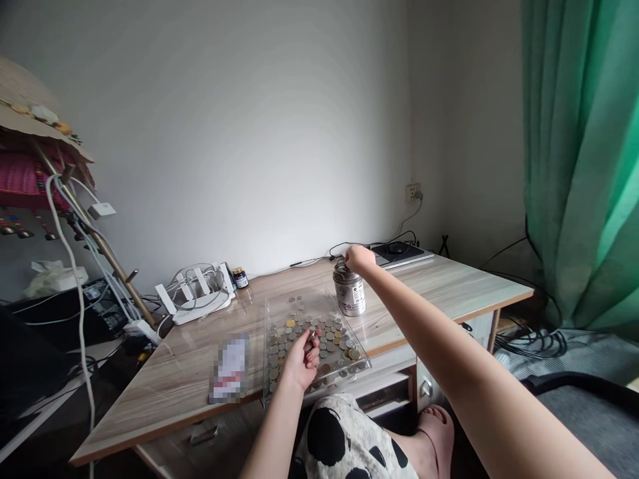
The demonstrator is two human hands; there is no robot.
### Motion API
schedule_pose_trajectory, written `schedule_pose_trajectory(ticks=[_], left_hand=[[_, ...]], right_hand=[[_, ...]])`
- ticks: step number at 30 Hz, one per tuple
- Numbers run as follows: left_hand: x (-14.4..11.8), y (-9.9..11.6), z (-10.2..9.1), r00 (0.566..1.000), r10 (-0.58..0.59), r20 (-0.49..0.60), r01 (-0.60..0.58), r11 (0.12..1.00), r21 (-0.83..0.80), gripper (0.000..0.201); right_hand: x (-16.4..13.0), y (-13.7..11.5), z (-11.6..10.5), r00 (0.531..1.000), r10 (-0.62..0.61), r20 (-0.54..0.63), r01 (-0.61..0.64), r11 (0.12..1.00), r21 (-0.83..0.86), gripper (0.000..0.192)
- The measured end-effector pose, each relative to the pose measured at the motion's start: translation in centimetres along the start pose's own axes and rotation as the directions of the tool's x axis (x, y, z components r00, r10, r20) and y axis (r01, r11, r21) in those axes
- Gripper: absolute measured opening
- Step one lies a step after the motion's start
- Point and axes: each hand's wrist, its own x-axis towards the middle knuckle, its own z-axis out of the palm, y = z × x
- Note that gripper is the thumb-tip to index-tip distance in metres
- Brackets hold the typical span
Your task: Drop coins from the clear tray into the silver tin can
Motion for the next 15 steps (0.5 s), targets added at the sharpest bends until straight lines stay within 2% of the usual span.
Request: schedule_pose_trajectory(ticks=[5, 9, 12, 14, 15], left_hand=[[0.2, -0.4, -0.2, 1.0, 0.018, 0.006, -0.019, 0.997, 0.069, 0.028], [0.3, 0.0, 0.0, 1.0, 0.01, 0.016, -0.012, 0.997, 0.075, 0.03], [0.3, 0.2, 0.2, 1.0, 0.01, 0.011, -0.011, 0.998, 0.062, 0.031], [0.5, 0.2, 0.2, 1.0, 0.017, 0.012, -0.017, 0.999, 0.045, 0.032], [0.6, 0.1, 0.2, 1.0, 0.022, 0.009, -0.023, 0.999, 0.035, 0.032]], right_hand=[[-0.4, -0.7, 0.9, 0.997, -0.051, 0.051, 0.053, 0.997, -0.054, 0.031], [-1.2, -1.3, 0.2, 0.991, -0.107, 0.086, 0.113, 0.992, -0.059, 0.032], [-3.4, -2.5, -0.5, 0.982, -0.163, 0.096, 0.167, 0.985, -0.042, 0.031], [-6.1, -3.7, -0.6, 0.941, -0.291, 0.176, 0.292, 0.956, 0.02, 0.03], [-7.6, -4.3, -0.4, 0.892, -0.384, 0.24, 0.377, 0.923, 0.074, 0.03]])
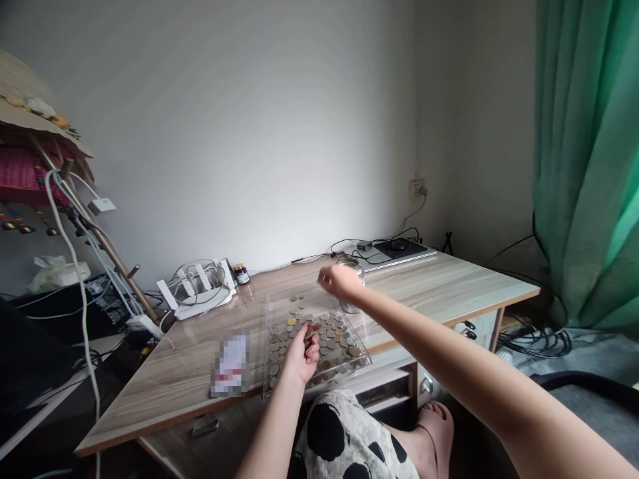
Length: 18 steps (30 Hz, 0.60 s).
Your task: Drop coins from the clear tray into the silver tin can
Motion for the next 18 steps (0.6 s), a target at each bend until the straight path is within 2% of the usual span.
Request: schedule_pose_trajectory(ticks=[2, 4, 6, 8, 13, 15, 16, 18], left_hand=[[0.3, -0.1, 0.0, 0.999, 0.008, -0.035, -0.009, 1.0, -0.014, 0.029], [0.5, -0.3, 0.0, 0.995, 0.019, -0.101, -0.022, 0.999, -0.025, 0.028], [0.5, -0.3, 0.1, 0.989, 0.023, -0.148, -0.028, 0.999, -0.026, 0.031], [0.4, -0.3, 0.2, 0.989, 0.024, -0.146, -0.025, 1.0, -0.009, 0.032], [0.0, -0.3, 0.2, 0.996, 0.044, -0.079, -0.039, 0.997, 0.065, 0.033], [0.0, -0.3, 0.1, 0.997, 0.042, -0.057, -0.038, 0.997, 0.069, 0.033], [-0.1, -0.2, 0.1, 0.998, 0.042, -0.055, -0.039, 0.997, 0.064, 0.031], [-0.2, -0.2, 0.1, 0.996, 0.053, -0.071, -0.049, 0.997, 0.053, 0.025]], right_hand=[[-2.2, -2.1, 1.2, 0.969, -0.191, 0.158, 0.182, 0.981, 0.07, 0.032], [-3.9, -3.5, 2.4, 0.94, -0.251, 0.23, 0.241, 0.968, 0.071, 0.031], [-4.7, -4.3, 3.2, 0.95, -0.208, 0.231, 0.206, 0.978, 0.031, 0.026], [-4.6, -4.4, 3.8, 0.96, -0.156, 0.231, 0.147, 0.988, 0.054, 0.02], [-3.1, -3.6, 4.2, 0.942, -0.091, 0.322, -0.011, 0.953, 0.303, 0.012], [-2.2, -2.6, 3.3, 0.955, -0.075, 0.286, -0.045, 0.919, 0.391, 0.013], [-1.7, -1.8, 2.5, 0.974, -0.043, 0.223, -0.054, 0.91, 0.411, 0.014], [-0.2, 0.2, 0.4, 0.996, 0.09, 0.026, -0.093, 0.918, 0.385, 0.016]])
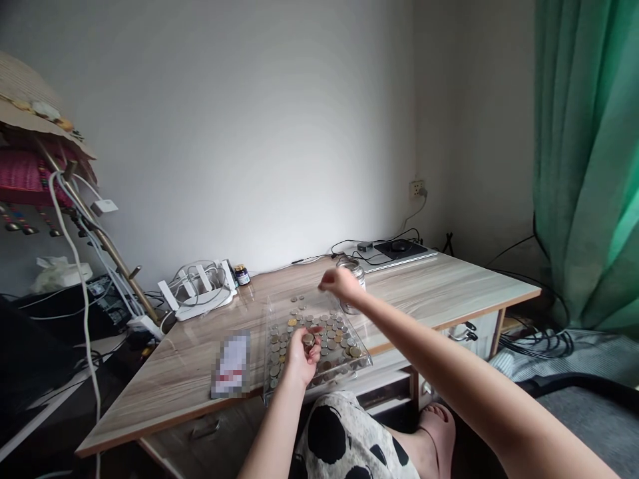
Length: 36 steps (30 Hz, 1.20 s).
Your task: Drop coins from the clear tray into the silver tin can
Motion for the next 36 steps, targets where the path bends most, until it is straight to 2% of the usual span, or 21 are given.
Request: schedule_pose_trajectory(ticks=[1, 2, 3, 5, 7, 10, 13, 16, 18, 20, 22, 24, 26, 28, 29, 33, 36], left_hand=[[-0.1, 0.0, 0.0, 1.0, 0.007, -0.011, -0.007, 1.0, -0.004, 0.022], [-0.2, 0.1, 0.1, 1.0, 0.014, -0.015, -0.014, 1.0, -0.005, 0.02], [-0.2, 0.1, 0.2, 1.0, 0.021, -0.01, -0.021, 1.0, -0.003, 0.018], [-0.3, 0.0, 0.3, 1.0, 0.029, 0.0, -0.029, 1.0, 0.011, 0.017], [-0.3, -0.1, 0.4, 0.999, 0.041, 0.004, -0.041, 0.998, 0.047, 0.015], [-0.2, -0.4, 0.3, 0.997, 0.073, 0.021, -0.075, 0.991, 0.109, 0.017], [0.0, -0.6, 0.2, 0.992, 0.114, 0.05, -0.12, 0.984, 0.133, 0.013], [0.1, -0.8, 0.1, 0.985, 0.152, 0.076, -0.162, 0.975, 0.154, 0.008], [0.1, -0.8, 0.1, 0.981, 0.162, 0.102, -0.178, 0.969, 0.169, 0.014], [0.0, -0.8, 0.0, 0.977, 0.168, 0.13, -0.189, 0.966, 0.175, 0.022], [-0.1, -0.7, 0.0, 0.974, 0.17, 0.147, -0.194, 0.967, 0.167, 0.029], [0.0, -0.8, -0.1, 0.975, 0.164, 0.148, -0.187, 0.971, 0.152, 0.033], [0.0, -0.8, 0.0, 0.977, 0.161, 0.141, -0.18, 0.974, 0.137, 0.035], [0.1, -0.9, 0.0, 0.978, 0.166, 0.128, -0.182, 0.976, 0.124, 0.033], [0.1, -0.9, 0.0, 0.979, 0.167, 0.118, -0.181, 0.977, 0.114, 0.031], [0.2, -0.7, 0.0, 0.991, 0.118, 0.065, -0.121, 0.992, 0.041, 0.018], [0.3, -0.4, -0.2, 0.999, 0.041, 0.018, -0.04, 0.999, -0.026, 0.014]], right_hand=[[0.9, 0.6, -1.5, 0.989, 0.049, -0.139, -0.057, 0.997, -0.054, 0.017], [1.8, 1.3, -3.0, 0.958, 0.106, -0.265, -0.141, 0.983, -0.119, 0.017], [2.6, 2.0, -4.3, 0.929, 0.163, -0.331, -0.229, 0.958, -0.172, 0.017], [4.0, 3.2, -6.0, 0.895, 0.256, -0.366, -0.359, 0.899, -0.25, 0.016], [4.7, 3.9, -6.5, 0.897, 0.304, -0.322, -0.402, 0.863, -0.307, 0.016], [5.0, 3.7, -5.4, 0.926, 0.28, -0.254, -0.363, 0.848, -0.388, 0.017], [5.0, 2.9, -4.1, 0.946, 0.225, -0.235, -0.313, 0.824, -0.473, 0.017], [5.3, 2.4, -3.7, 0.943, 0.215, -0.254, -0.319, 0.797, -0.512, 0.019], [5.4, 2.3, -3.7, 0.939, 0.234, -0.254, -0.335, 0.79, -0.513, 0.019], [5.0, 2.0, -3.7, 0.943, 0.169, -0.287, -0.301, 0.803, -0.514, 0.02], [3.9, 1.3, -3.2, 0.946, 0.034, -0.323, -0.202, 0.84, -0.503, 0.023], [2.1, 0.4, -2.0, 0.969, -0.078, -0.235, -0.039, 0.89, -0.455, 0.023], [-0.1, -0.5, -0.4, 0.992, -0.127, -0.006, 0.117, 0.929, -0.351, 0.023], [-2.0, -1.1, 1.5, 0.966, -0.171, 0.194, 0.217, 0.945, -0.246, 0.024], [-2.8, -1.3, 2.3, 0.952, -0.184, 0.243, 0.238, 0.947, -0.216, 0.023], [-3.5, -1.5, 4.3, 0.949, -0.156, 0.273, 0.206, 0.964, -0.167, 0.015], [-1.8, -1.2, 3.7, 0.97, -0.094, 0.226, 0.121, 0.987, -0.106, 0.015]])
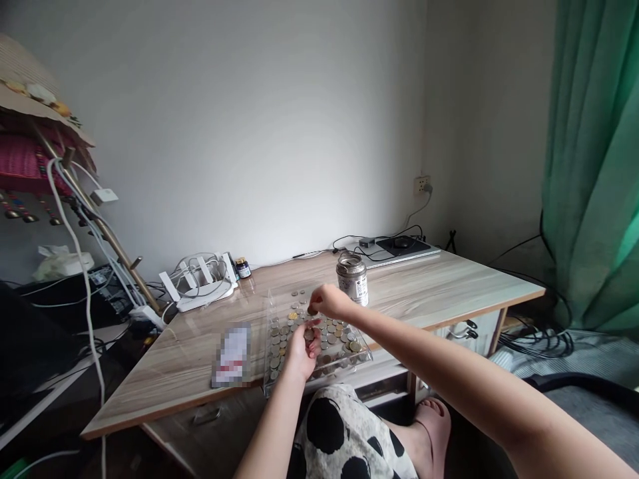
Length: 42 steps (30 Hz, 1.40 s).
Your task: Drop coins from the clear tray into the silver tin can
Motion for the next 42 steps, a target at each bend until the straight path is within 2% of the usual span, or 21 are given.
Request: schedule_pose_trajectory(ticks=[2, 5, 8, 11, 15, 18, 20, 22, 24, 26, 28, 29, 31, 33, 37, 39, 40, 41, 42], left_hand=[[0.1, 0.1, -0.1, 0.999, -0.016, -0.042, 0.014, 0.999, -0.044, 0.015], [0.0, 0.2, -0.1, 0.998, 0.003, -0.061, -0.006, 0.998, -0.062, 0.015], [-0.1, 0.1, 0.0, 0.998, 0.035, -0.052, -0.036, 0.999, -0.03, 0.018], [-0.3, 0.0, 0.1, 0.998, 0.055, -0.034, -0.056, 0.998, -0.025, 0.019], [-0.5, 0.1, 0.2, 0.997, 0.07, -0.012, -0.07, 0.997, -0.029, 0.017], [-0.6, 0.1, 0.3, 0.996, 0.085, -0.023, -0.085, 0.996, 0.011, 0.013], [-0.6, 0.1, 0.3, 0.995, 0.099, -0.025, -0.098, 0.994, 0.039, 0.012], [-0.6, 0.0, 0.3, 0.993, 0.117, 0.001, -0.117, 0.991, 0.065, 0.015], [-0.6, -0.1, 0.2, 0.989, 0.137, 0.048, -0.14, 0.986, 0.086, 0.02], [-0.3, -0.2, 0.1, 0.986, 0.148, 0.076, -0.154, 0.984, 0.09, 0.024], [0.0, -0.3, 0.0, 0.99, 0.133, 0.047, -0.136, 0.988, 0.075, 0.025], [0.2, -0.4, 0.0, 0.993, 0.116, 0.021, -0.117, 0.991, 0.066, 0.025], [0.4, -0.3, -0.1, 0.996, 0.084, -0.014, -0.083, 0.996, 0.044, 0.025], [0.4, -0.3, -0.1, 0.998, 0.066, -0.01, -0.066, 0.998, 0.013, 0.023], [0.1, -0.1, 0.1, 0.999, 0.041, -0.018, -0.041, 0.999, -0.023, 0.02], [0.0, 0.0, 0.2, 0.999, 0.027, -0.035, -0.027, 0.999, -0.019, 0.02], [-0.1, 0.0, 0.2, 0.999, 0.022, -0.037, -0.023, 0.999, -0.024, 0.019], [-0.1, 0.0, 0.2, 0.999, 0.019, -0.04, -0.021, 0.999, -0.035, 0.018], [-0.1, 0.1, 0.2, 0.999, 0.018, -0.045, -0.02, 0.999, -0.05, 0.017]], right_hand=[[1.3, 1.0, -1.8, 0.986, 0.101, -0.131, -0.106, 0.994, -0.033, 0.016], [3.1, 3.4, -5.2, 0.905, 0.249, -0.345, -0.313, 0.939, -0.144, 0.025], [4.2, 5.7, -7.8, 0.867, 0.301, -0.397, -0.393, 0.903, -0.175, 0.03], [4.7, 7.0, -8.7, 0.853, 0.327, -0.406, -0.429, 0.883, -0.191, 0.03], [5.1, 7.2, -8.4, 0.847, 0.346, -0.403, -0.454, 0.866, -0.21, 0.029], [4.9, 6.4, -8.2, 0.842, 0.355, -0.405, -0.468, 0.855, -0.224, 0.024], [4.3, 5.2, -7.9, 0.838, 0.293, -0.461, -0.434, 0.869, -0.237, 0.022], [3.1, 3.5, -6.9, 0.854, 0.17, -0.491, -0.324, 0.913, -0.247, 0.024], [1.5, 1.7, -5.1, 0.925, 0.048, -0.377, -0.145, 0.962, -0.232, 0.024], [-0.1, 0.2, -2.6, 0.989, -0.062, -0.136, 0.04, 0.987, -0.158, 0.024], [-1.3, -0.7, -0.2, 0.99, -0.138, 0.041, 0.141, 0.986, -0.085, 0.026], [-1.6, -0.9, 0.8, 0.986, -0.15, 0.074, 0.155, 0.986, -0.061, 0.028], [-1.8, -0.9, 2.0, 0.987, -0.139, 0.075, 0.14, 0.99, -0.017, 0.029], [-1.5, -0.7, 2.3, 0.989, -0.114, 0.089, 0.109, 0.992, 0.059, 0.026], [-0.6, 0.2, 1.7, 0.979, -0.053, 0.195, 0.015, 0.982, 0.187, 0.017], [-0.3, 0.9, 1.3, 0.977, -0.042, 0.208, -0.002, 0.979, 0.204, 0.014], [0.0, 1.3, 1.0, 0.983, -0.042, 0.177, 0.006, 0.98, 0.198, 0.013], [0.3, 1.8, 0.7, 0.996, -0.026, 0.086, 0.011, 0.986, 0.166, 0.013], [0.6, 2.4, 0.4, 0.998, 0.006, -0.056, 0.0, 0.993, 0.117, 0.015]])
